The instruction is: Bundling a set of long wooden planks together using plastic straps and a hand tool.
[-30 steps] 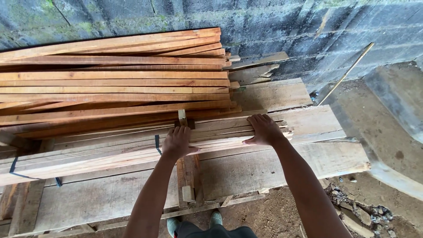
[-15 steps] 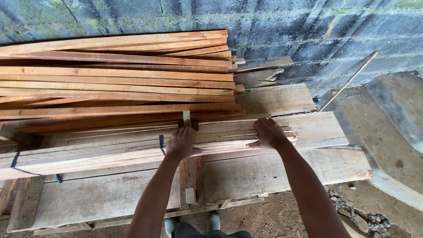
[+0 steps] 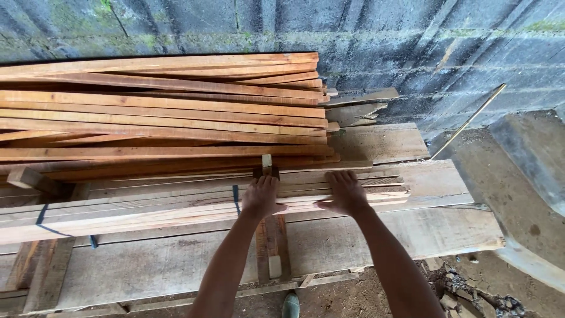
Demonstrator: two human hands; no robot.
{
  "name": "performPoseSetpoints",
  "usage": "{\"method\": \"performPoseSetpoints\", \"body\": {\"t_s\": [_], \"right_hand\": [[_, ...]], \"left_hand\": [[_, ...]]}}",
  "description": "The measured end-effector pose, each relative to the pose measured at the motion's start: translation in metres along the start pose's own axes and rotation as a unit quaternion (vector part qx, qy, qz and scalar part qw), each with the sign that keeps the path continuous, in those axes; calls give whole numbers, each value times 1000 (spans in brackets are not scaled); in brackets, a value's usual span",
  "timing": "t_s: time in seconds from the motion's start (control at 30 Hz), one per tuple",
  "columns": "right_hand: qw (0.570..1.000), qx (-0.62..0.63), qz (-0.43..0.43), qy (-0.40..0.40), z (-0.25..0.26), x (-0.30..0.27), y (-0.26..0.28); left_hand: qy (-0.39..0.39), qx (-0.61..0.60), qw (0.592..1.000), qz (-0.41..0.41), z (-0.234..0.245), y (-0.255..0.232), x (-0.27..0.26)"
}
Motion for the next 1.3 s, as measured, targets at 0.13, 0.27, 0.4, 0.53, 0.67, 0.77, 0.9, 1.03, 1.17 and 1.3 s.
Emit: {"method": "performPoseSetpoints", "body": {"t_s": [0.13, 0.27, 0.4, 0.53, 0.67, 0.77, 0.9, 1.03, 1.17, 1.3], "right_hand": [[999, 10, 33, 1, -26, 33, 62], [995, 16, 12, 99, -53, 65, 112], [989, 13, -21, 145, -58, 76, 146], [982, -4, -61, 180, -65, 92, 175], [985, 11, -38, 168, -69, 122, 245], [987, 16, -14, 157, -86, 146, 289], [989, 20, 15, 149, -99, 163, 313], [986, 28, 5, 163, -93, 162, 314], [984, 33, -1, 174, -95, 163, 316], [977, 37, -25, 208, -94, 167, 313]], "left_hand": [[69, -39, 997, 0, -6, 8, 4], [218, -126, 966, -55, -13, 38, -15], [228, -135, 963, -44, 27, 111, -63], [252, -141, 957, -16, 56, 210, -117], [190, -90, 977, -24, 74, 291, -172], [149, -37, 988, -20, 74, 348, -219], [126, 39, 991, -2, 94, 404, -256], [134, 30, 990, 20, 92, 406, -257], [131, 44, 990, 24, 95, 405, -256], [153, 42, 987, 16, 86, 408, -252]]}}
Point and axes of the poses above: each hand's wrist, its own x-axis towards the middle knuckle, its own z-axis out of the back of the hand, y = z × x, the point moved 6 cm from there along x, towards the middle knuckle, and after that the axes turned 8 degrees about x, right-handed, at the moved point
